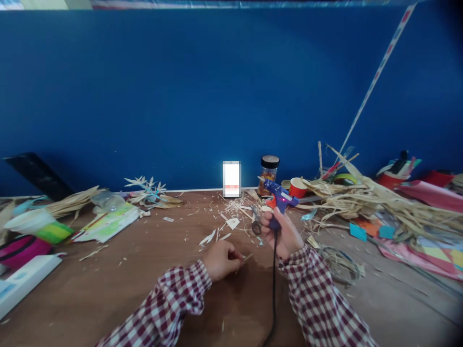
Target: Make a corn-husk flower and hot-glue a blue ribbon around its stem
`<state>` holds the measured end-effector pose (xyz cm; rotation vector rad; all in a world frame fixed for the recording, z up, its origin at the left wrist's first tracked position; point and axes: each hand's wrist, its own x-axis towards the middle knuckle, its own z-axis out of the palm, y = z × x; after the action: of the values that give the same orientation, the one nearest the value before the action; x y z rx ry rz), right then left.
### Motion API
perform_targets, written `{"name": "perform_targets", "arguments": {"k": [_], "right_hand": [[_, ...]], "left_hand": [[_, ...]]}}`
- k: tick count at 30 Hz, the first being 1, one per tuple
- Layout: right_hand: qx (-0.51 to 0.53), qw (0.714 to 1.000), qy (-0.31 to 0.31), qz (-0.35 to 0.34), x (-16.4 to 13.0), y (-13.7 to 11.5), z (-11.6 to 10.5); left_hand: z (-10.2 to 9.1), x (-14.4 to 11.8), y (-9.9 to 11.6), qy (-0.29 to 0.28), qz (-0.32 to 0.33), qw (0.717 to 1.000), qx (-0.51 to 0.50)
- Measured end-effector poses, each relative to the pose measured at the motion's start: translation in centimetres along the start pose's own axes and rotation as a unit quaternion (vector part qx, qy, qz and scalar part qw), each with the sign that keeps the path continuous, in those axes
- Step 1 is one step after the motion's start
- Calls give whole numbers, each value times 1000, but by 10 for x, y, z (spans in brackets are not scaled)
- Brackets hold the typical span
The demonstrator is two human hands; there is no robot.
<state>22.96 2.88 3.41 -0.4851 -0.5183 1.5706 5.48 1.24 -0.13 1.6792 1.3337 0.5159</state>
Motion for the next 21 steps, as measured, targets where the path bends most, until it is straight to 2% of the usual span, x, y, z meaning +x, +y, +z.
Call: {"name": "perform_targets", "arguments": {"k": [5,9,13,17,21], "right_hand": [[-3,1000,3,4,1,0,-3],[-19,1000,-1,8,0,4,-1],[-31,1000,-4,2,-1,4,1],[-34,999,-2,-2,-1,3,1],[-29,1000,-5,0,0,5,-1]], "left_hand": [[24,-14,-2,28,25,994,98],[26,-20,0,60,47,985,156],[11,-22,5,54,85,972,213],[-17,-16,7,82,60,963,251],[-35,-7,3,69,70,961,260]]}}
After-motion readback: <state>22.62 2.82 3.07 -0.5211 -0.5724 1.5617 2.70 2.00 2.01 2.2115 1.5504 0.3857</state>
